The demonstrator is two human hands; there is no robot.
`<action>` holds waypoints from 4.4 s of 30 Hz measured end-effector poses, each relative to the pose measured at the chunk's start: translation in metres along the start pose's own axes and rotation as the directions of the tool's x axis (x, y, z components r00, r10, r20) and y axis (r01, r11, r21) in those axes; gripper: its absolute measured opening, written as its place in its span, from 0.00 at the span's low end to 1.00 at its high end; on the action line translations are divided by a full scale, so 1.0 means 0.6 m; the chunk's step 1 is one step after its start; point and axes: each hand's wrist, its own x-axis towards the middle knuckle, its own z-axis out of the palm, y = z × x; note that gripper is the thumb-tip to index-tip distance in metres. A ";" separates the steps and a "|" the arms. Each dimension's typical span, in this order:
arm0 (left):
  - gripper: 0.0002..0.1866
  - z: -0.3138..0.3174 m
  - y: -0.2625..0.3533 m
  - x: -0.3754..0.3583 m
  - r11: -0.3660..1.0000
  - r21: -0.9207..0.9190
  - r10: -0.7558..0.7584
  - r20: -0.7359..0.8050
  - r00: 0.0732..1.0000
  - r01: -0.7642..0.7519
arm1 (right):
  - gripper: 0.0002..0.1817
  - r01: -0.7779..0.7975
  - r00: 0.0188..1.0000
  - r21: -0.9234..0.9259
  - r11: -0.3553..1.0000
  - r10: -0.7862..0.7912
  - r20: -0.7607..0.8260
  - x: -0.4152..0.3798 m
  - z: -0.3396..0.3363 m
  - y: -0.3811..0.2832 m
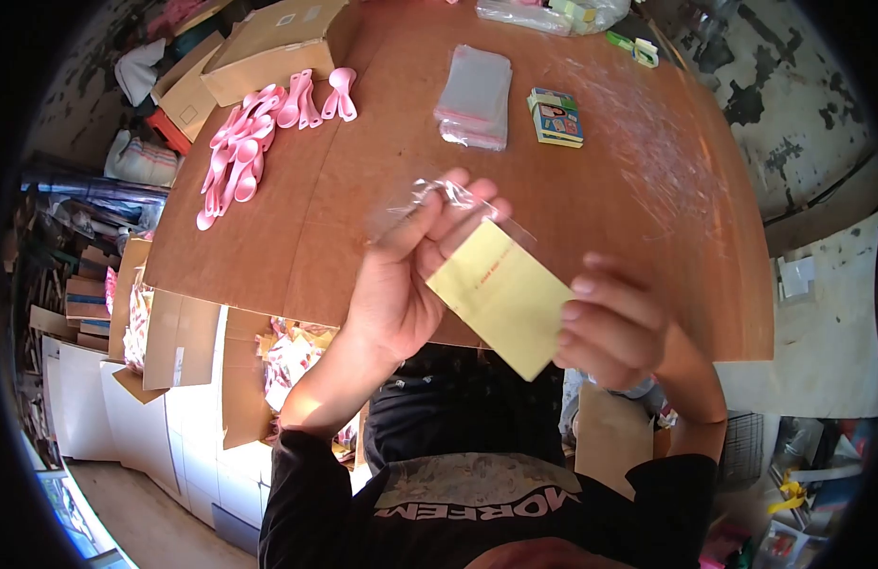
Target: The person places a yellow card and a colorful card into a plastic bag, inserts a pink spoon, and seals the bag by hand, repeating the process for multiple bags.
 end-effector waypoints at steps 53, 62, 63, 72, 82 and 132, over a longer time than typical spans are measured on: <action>0.30 -0.013 -0.078 -0.003 0.792 0.163 0.608 -0.116 0.786 -0.589 | 0.12 -0.594 -0.234 0.802 -0.068 0.968 -0.091 0.017 0.142 -0.155; 0.18 -0.002 -0.109 -0.011 0.869 0.184 0.484 -0.126 0.866 -0.459 | 0.10 -0.730 0.006 0.677 0.098 0.991 -0.137 0.005 0.145 -0.148; 0.18 -0.004 -0.113 -0.011 0.880 0.175 0.464 -0.117 0.878 -0.442 | 0.10 -0.803 0.033 0.590 0.087 0.994 -0.101 0.002 0.140 -0.146; 0.23 -0.012 -0.128 -0.017 0.934 0.160 0.333 -0.071 0.940 -0.319 | 0.10 -0.708 -0.100 0.699 -0.103 0.994 0.045 -0.004 0.117 -0.136; 0.28 -0.022 -0.136 -0.022 0.931 0.270 0.233 0.082 0.969 -0.247 | 0.22 -0.579 -0.191 0.813 -0.056 0.979 -0.069 -0.012 0.113 -0.128; 0.13 -0.014 -0.031 -0.148 0.016 0.298 0.767 0.608 0.203 -0.954 | 0.17 -0.398 -0.377 0.863 -0.312 0.913 0.157 -0.033 0.093 -0.120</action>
